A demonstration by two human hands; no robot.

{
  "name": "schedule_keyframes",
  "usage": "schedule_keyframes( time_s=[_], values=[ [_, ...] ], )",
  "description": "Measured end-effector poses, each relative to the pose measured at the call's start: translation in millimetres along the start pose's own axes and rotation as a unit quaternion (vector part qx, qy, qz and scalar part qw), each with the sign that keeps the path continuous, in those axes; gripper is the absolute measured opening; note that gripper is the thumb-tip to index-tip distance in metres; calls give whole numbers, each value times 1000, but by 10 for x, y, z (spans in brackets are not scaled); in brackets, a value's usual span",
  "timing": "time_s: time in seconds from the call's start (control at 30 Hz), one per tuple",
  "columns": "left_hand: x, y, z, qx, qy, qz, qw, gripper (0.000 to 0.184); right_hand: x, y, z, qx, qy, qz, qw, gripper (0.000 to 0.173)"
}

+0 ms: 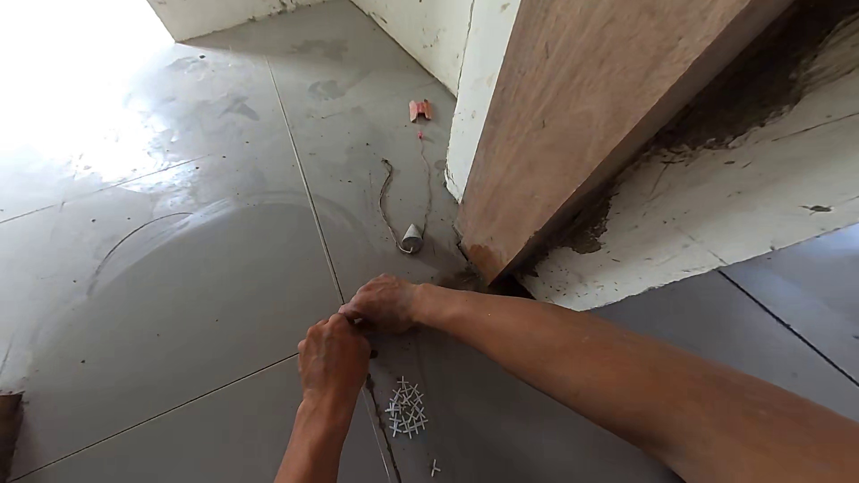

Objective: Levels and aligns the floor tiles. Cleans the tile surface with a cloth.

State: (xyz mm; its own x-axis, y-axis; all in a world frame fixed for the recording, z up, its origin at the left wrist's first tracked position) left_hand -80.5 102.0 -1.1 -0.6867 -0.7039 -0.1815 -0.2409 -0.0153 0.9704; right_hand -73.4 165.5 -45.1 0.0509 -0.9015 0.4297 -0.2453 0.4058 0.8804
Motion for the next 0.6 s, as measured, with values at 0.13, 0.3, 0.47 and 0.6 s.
schedule_keyframes(
  time_s=[0.13, 0.3, 0.47, 0.6],
  values=[
    [-47, 40, -19, -13, 0, 10, 1000, 26, -8, -2, -39, -12, -20, -5, 1000, 27],
    [-71, 57, -26, -22, 2, 20, 1000, 27, -14, -8, -78, -34, -41, 9, 999, 24],
    [-102, 77, -44, -39, 0, 26, 999, 28, 12, -4, -146, -57, -77, 2, 995, 23],
    [-117, 73, -42, -28, 15, 31, 999, 29, 8, -15, -191, -83, -106, 3, 991, 22]
  ],
)
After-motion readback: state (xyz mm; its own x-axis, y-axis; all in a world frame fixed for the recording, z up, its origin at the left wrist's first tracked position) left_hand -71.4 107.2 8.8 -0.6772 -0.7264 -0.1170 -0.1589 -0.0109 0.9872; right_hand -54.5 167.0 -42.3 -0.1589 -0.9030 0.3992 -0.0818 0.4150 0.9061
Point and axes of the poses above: each hand's wrist, its own z-axis towards the middle knuckle, its own y-axis out of the back of the hand, x = y × z, the point moved 10 cm from there along z, towards the middle knuckle, and after that the axes turned 3 degrees about -y, right-handed, at the moved point
